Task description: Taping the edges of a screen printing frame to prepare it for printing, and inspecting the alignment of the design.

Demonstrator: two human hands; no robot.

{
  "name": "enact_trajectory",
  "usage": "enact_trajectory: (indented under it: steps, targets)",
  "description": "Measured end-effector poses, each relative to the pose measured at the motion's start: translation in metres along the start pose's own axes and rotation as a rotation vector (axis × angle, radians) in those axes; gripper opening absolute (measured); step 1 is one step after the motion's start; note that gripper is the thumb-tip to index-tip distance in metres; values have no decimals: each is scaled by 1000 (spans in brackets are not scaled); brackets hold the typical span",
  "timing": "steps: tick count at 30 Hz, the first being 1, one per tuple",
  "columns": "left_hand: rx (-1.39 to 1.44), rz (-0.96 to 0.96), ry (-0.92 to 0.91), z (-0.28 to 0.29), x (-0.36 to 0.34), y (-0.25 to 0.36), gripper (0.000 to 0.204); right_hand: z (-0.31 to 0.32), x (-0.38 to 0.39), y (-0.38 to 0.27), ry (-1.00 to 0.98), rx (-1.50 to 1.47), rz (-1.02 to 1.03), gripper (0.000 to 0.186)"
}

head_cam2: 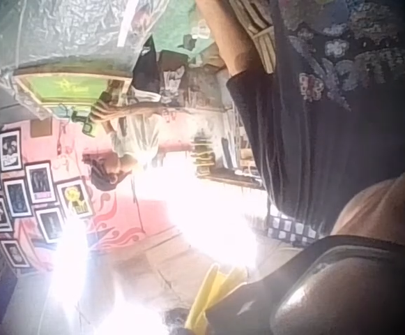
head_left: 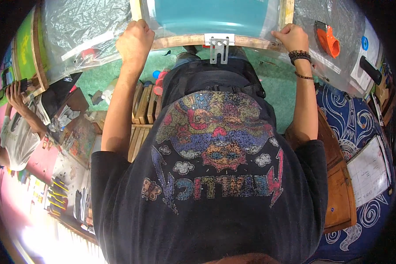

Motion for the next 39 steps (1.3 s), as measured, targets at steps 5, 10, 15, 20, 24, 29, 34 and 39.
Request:
enact_trajectory:
  steps: [5,10,15,20,24,29,34,39]
  targets:
    - [-28,-59,24,-6,2,4,12,4,4,-4,7,12,-16,39]
    - [-7,-70,34,-5,1,10,12,8,7,-3,-15,13,-27,40]
    - [-10,-65,32,-10,2,5,12,4,5,-6,-17,36,-40,38]
    - [-29,-46,5,-12,0,7,12,2,8,-5,8,71,-48,35]
    - [-49,-52,-2,-13,-1,6,11,4,11,-9,-2,90,-96,35]
    - [-120,-99,12,-12,-3,13,11,6,14,-14,0,124,-73,35]
    - [-185,-125,8,-14,-5,17,11,11,18,-21,41,169,-97,34]
    - [-325,-194,14,-14,-8,29,9,17,23,-27,110,270,-98,42]
Point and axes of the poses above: each hand's wrist, its own x-axis away from the middle knuckle, its own z-axis out of the back of the hand, y = z × x, the point moved 10 cm from there along -x, towards the middle knuckle, and after that the axes turned 1 degree about z, right-handed, at the moved point
